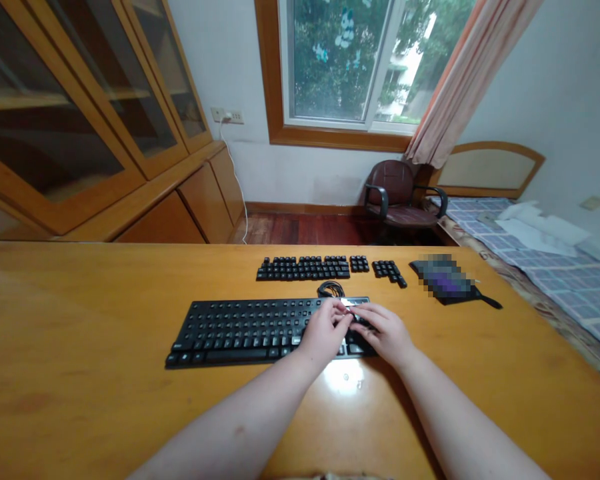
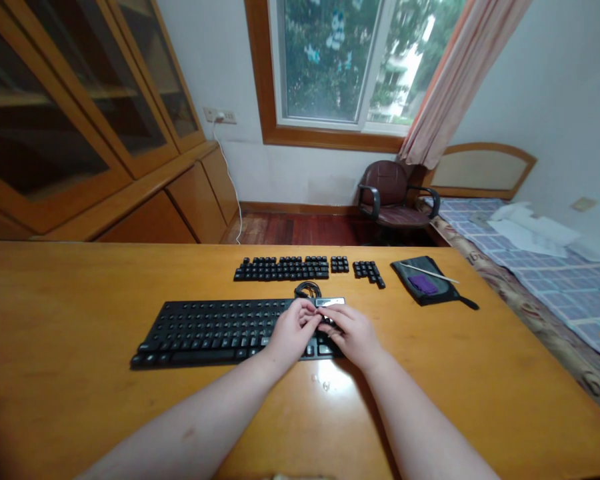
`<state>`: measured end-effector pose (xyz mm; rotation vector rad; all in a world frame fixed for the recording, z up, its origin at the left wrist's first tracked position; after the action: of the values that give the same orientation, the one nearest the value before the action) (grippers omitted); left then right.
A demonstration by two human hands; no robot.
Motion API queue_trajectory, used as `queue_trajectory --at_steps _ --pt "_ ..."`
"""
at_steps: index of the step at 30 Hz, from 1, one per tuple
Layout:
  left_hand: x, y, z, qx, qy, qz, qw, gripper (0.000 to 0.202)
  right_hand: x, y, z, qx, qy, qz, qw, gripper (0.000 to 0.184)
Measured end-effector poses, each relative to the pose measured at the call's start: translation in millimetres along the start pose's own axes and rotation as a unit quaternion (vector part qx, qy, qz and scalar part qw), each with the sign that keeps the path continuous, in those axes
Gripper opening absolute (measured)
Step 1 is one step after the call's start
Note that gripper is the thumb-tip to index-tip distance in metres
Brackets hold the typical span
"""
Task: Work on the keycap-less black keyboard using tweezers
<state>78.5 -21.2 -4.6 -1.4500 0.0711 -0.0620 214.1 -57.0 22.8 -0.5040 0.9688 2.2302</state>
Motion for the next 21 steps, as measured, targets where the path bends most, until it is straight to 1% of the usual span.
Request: queue_trajectory --at_steps 3,5,6,8,10,11,12,14,15,16,18,19,21 --pt "1.1 -1 -1 0.010 0.009 0.009 1.000 0.012 7 4 -1 -0.017 0.015 -0.008 1.000 0.025" --pt "0.7 -3 -2 0.025 0.007 0.031 0.999 0.017 2 1 -1 -0.011 -0.001 -0.033 0.999 0.025" --pt "0.5 -5 -3 0.033 0.007 0.048 0.998 0.020 -4 -4 1 -0.002 -0.014 -0.055 0.998 0.025" --pt "0.0 -8 -4 0.046 0.010 0.083 0.995 0.020 -22 -17 8 0.032 -0.058 -0.120 0.991 0.025" --pt "-0.7 -11 -5 0.052 0.013 0.107 0.993 0.018 -42 -36 17 0.082 -0.091 -0.208 0.970 0.026" --pt "-1.1 -12 -5 0.055 0.014 0.114 0.992 0.017 -48 -46 22 0.097 -0.085 -0.253 0.959 0.026" --pt "-1.4 -13 -5 0.059 0.014 0.119 0.991 0.016 -52 -56 26 0.108 -0.064 -0.289 0.949 0.025" --pt "-1.6 -13 -5 0.069 0.015 0.128 0.989 0.015 -50 -73 31 0.109 -0.018 -0.326 0.939 0.024" --pt "-1.5 -13 -4 0.073 0.016 0.131 0.989 0.015 -46 -80 31 0.097 0.001 -0.331 0.939 0.024" --pt "-1.4 -12 -4 0.075 0.016 0.133 0.988 0.015 -41 -85 30 0.080 0.012 -0.332 0.940 0.025" --pt "-1.3 -11 -4 0.075 0.016 0.133 0.988 0.016 -32 -94 25 0.067 0.007 -0.337 0.939 0.026" --pt "-1.3 -10 -4 0.075 0.016 0.133 0.988 0.016 -26 -97 21 0.057 0.025 -0.332 0.941 0.025" --pt "-1.3 -10 -4 0.073 0.016 0.132 0.988 0.016 -20 -100 15 0.049 0.036 -0.324 0.944 0.023"
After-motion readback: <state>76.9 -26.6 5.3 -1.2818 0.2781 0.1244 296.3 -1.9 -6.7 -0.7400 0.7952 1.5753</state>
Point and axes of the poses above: each hand's wrist, its own z-axis towards the middle knuckle, its own x-axis out of the palm, y = z × x, the point moved 5 cm from there along z, towards the middle knuckle, and after that the axes turned 14 degrees about -y, right-handed, at the moved point
